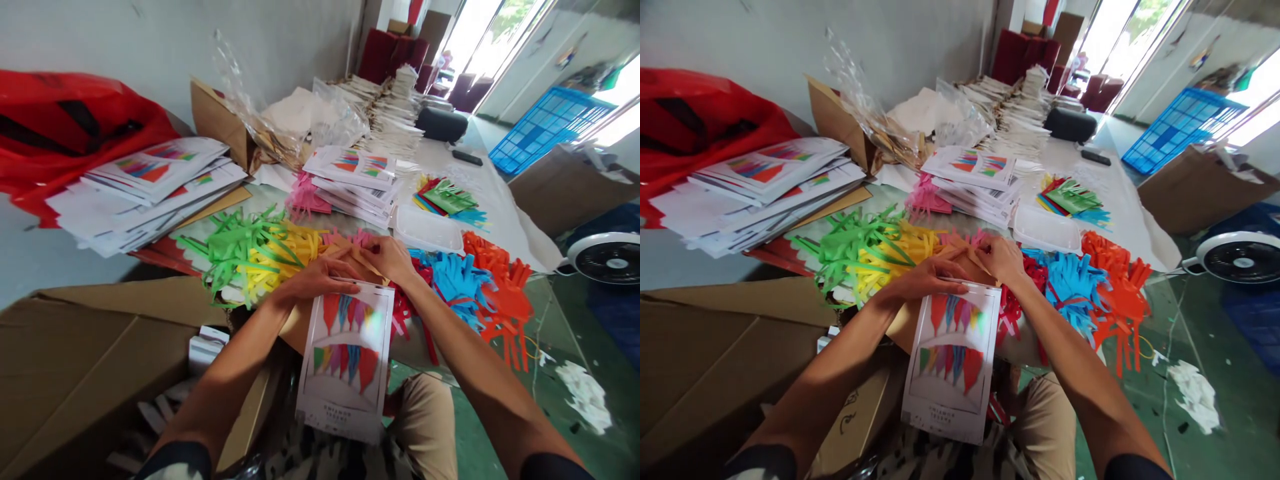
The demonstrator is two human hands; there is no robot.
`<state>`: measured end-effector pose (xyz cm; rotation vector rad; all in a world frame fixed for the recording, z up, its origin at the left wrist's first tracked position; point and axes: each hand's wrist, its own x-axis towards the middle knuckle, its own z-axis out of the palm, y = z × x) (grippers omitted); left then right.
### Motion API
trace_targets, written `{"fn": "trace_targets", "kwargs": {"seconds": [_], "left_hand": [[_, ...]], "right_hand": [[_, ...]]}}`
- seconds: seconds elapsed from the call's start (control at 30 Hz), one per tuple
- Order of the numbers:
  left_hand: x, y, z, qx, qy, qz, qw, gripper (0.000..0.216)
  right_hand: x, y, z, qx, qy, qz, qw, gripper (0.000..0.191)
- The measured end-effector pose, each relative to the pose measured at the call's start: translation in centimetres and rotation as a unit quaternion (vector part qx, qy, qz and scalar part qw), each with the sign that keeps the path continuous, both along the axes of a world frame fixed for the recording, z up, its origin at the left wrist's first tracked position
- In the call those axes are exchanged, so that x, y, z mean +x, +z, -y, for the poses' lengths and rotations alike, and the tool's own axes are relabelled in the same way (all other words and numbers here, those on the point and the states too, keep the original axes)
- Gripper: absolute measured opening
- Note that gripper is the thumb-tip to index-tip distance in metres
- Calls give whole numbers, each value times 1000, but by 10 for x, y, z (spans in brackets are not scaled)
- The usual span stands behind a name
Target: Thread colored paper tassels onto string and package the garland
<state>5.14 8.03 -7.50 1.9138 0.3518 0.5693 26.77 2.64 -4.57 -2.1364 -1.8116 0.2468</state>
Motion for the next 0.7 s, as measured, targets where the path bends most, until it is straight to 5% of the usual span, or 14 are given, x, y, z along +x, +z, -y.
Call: {"fn": "trace_targets", "kwargs": {"seconds": [0.27,0.47,0.57,0.7], "left_hand": [[1,0,-2,-42,-44,-50,997,19],[2,-6,-4,-35,-47,-49,997,24],[3,-10,-4,-45,-47,-40,997,30],[2,-5,0,-100,-46,-52,993,38]], "right_hand": [[0,-1,0,2,-8,2,1000,19],[4,1,-1,9,70,-38,997,15],[10,7,7,57,113,-198,972,26],[12,23,40,121,68,-428,893,32]]}}
